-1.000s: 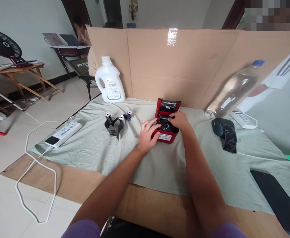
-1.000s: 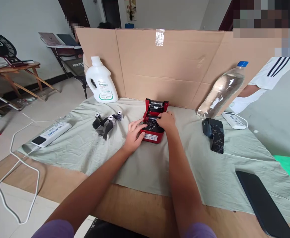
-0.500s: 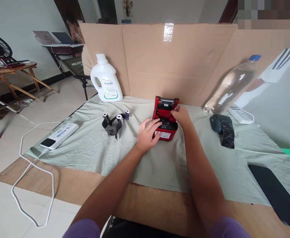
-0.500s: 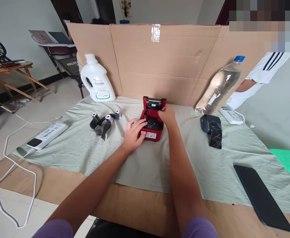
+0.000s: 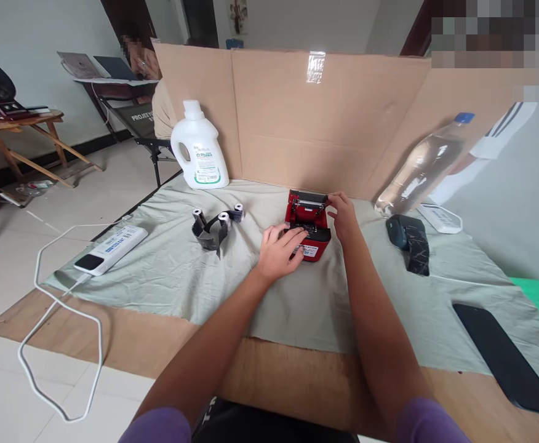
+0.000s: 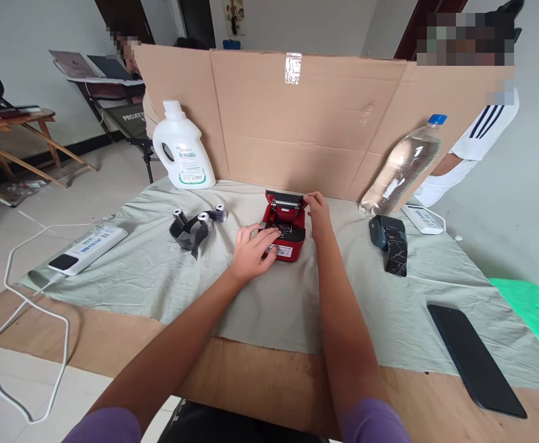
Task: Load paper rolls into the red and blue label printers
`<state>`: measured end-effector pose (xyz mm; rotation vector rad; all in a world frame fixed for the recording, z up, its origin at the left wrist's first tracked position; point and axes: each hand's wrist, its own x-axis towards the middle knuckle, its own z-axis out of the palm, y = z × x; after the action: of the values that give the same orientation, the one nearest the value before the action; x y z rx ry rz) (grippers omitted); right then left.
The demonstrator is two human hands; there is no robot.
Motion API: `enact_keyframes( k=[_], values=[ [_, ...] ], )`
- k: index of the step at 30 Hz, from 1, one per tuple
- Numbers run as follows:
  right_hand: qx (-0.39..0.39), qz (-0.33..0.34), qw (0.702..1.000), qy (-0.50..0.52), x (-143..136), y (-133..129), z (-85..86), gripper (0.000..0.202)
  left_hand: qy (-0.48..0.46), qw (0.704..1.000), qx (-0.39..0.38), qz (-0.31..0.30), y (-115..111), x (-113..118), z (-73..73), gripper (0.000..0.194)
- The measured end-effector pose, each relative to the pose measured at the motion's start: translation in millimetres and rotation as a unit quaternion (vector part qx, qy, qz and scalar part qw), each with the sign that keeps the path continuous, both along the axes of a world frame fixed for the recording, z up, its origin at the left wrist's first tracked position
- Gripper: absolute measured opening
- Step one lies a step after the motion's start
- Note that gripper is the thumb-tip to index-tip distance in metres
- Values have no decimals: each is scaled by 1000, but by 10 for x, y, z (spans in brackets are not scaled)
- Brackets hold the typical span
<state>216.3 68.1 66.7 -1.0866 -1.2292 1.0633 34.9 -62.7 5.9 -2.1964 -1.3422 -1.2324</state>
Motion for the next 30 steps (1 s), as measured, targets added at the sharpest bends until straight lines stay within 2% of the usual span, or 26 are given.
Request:
enact_keyframes(
  k=[4,8,9,13,16,20,24,30],
  values=[
    [-4,35,999,15,67,-96,-72,16,-5,1000,19,-1,12,-19,-13,39],
    [19,82,995,55,60,-190,-273,14,-9,1000,13,-13,9,-37,-35,38],
    [17,104,992,75,47,-217,-326,20,-20,1000,8,-8,6,-45,-39,37],
    [-14,154,975,162,3,-291,-482,66,-115,993,-31,27,21,-113,-33,41],
    [-36,148,972,178,-1,-285,-555,78,-153,985,-83,1,69,-186,-16,43],
    [-36,146,971,187,9,-241,-609,81,-157,980,-122,-12,129,-248,12,44],
    [-40,146,969,194,18,-219,-597,81,-106,987,-124,1,136,-268,56,45],
    [-19,173,966,192,15,-309,-589,70,-104,988,-116,11,120,-249,45,44]
  ],
)
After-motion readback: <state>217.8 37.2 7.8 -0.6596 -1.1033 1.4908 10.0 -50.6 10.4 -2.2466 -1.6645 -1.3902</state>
